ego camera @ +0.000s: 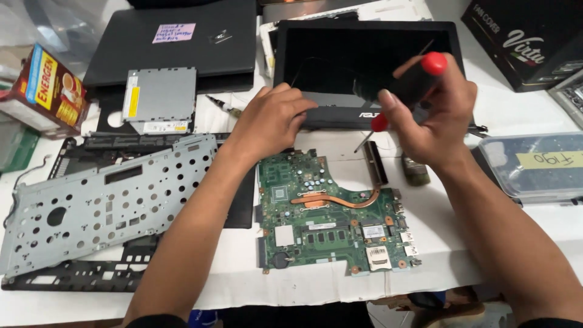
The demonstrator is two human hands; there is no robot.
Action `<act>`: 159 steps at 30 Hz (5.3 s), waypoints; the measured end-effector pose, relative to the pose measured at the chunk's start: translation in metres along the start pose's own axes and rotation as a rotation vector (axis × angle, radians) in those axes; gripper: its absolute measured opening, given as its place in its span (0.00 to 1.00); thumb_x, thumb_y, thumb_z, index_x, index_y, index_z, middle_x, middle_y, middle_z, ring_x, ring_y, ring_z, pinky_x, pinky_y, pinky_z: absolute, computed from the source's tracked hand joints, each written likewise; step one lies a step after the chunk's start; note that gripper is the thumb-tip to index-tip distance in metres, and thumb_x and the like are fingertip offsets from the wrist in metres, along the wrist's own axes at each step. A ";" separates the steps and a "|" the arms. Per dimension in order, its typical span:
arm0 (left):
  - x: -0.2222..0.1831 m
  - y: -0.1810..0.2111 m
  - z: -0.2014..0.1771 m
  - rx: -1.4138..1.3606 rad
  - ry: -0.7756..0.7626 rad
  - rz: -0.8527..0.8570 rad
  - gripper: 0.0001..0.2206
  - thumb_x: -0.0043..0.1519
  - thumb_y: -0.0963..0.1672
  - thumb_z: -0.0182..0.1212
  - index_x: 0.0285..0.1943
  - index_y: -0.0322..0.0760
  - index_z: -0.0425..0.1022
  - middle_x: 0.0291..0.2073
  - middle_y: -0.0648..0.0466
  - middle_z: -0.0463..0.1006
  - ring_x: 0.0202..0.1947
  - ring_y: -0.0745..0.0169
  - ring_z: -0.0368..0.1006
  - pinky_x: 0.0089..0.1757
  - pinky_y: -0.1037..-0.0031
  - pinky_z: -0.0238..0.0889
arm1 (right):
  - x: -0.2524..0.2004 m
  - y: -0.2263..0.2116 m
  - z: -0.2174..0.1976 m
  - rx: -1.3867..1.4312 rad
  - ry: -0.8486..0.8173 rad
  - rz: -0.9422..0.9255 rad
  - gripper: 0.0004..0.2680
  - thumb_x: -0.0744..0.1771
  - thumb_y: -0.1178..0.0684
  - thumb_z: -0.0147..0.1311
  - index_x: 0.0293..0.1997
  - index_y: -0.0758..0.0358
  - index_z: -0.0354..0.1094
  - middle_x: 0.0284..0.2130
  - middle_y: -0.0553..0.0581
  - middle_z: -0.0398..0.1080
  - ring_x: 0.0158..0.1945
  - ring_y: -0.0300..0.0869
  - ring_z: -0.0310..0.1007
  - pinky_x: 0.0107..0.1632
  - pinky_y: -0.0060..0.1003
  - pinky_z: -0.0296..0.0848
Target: Disassembling a laptop motherboard by removing screws and a heatsink component using a screwdriver.
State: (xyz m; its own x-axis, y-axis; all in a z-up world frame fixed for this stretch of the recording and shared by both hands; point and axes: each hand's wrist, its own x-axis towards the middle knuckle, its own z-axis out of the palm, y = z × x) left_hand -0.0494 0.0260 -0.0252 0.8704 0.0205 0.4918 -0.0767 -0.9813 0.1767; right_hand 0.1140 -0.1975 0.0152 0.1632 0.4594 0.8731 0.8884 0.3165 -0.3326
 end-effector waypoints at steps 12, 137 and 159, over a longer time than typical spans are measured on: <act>-0.011 0.022 -0.018 0.027 -0.037 -0.070 0.06 0.59 0.42 0.64 0.42 0.39 0.83 0.31 0.54 0.77 0.39 0.52 0.70 0.42 0.57 0.64 | -0.024 0.023 0.013 -0.032 -0.066 0.035 0.10 0.72 0.56 0.59 0.50 0.78 0.67 0.35 0.63 0.64 0.34 0.47 0.60 0.39 0.39 0.59; -0.169 0.127 -0.046 -0.123 0.112 -0.265 0.15 0.63 0.52 0.63 0.50 0.42 0.82 0.51 0.52 0.77 0.55 0.50 0.68 0.51 0.56 0.57 | -0.035 -0.053 0.082 0.521 -0.285 -0.026 0.12 0.71 0.47 0.45 0.45 0.69 0.53 0.32 0.58 0.56 0.19 0.43 0.66 0.21 0.34 0.66; -0.171 0.127 -0.045 -0.107 0.109 -0.261 0.17 0.63 0.53 0.61 0.51 0.42 0.81 0.51 0.53 0.77 0.55 0.51 0.68 0.53 0.55 0.57 | -0.038 -0.055 0.082 0.584 -0.255 -0.018 0.13 0.71 0.46 0.46 0.46 0.67 0.51 0.30 0.56 0.55 0.17 0.42 0.62 0.22 0.35 0.63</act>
State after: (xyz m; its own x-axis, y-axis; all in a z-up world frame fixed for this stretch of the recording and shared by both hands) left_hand -0.2296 -0.0935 -0.0487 0.8104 0.2959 0.5056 0.0870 -0.9143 0.3957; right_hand 0.0243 -0.1641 -0.0289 -0.0206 0.6103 0.7919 0.4980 0.6931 -0.5212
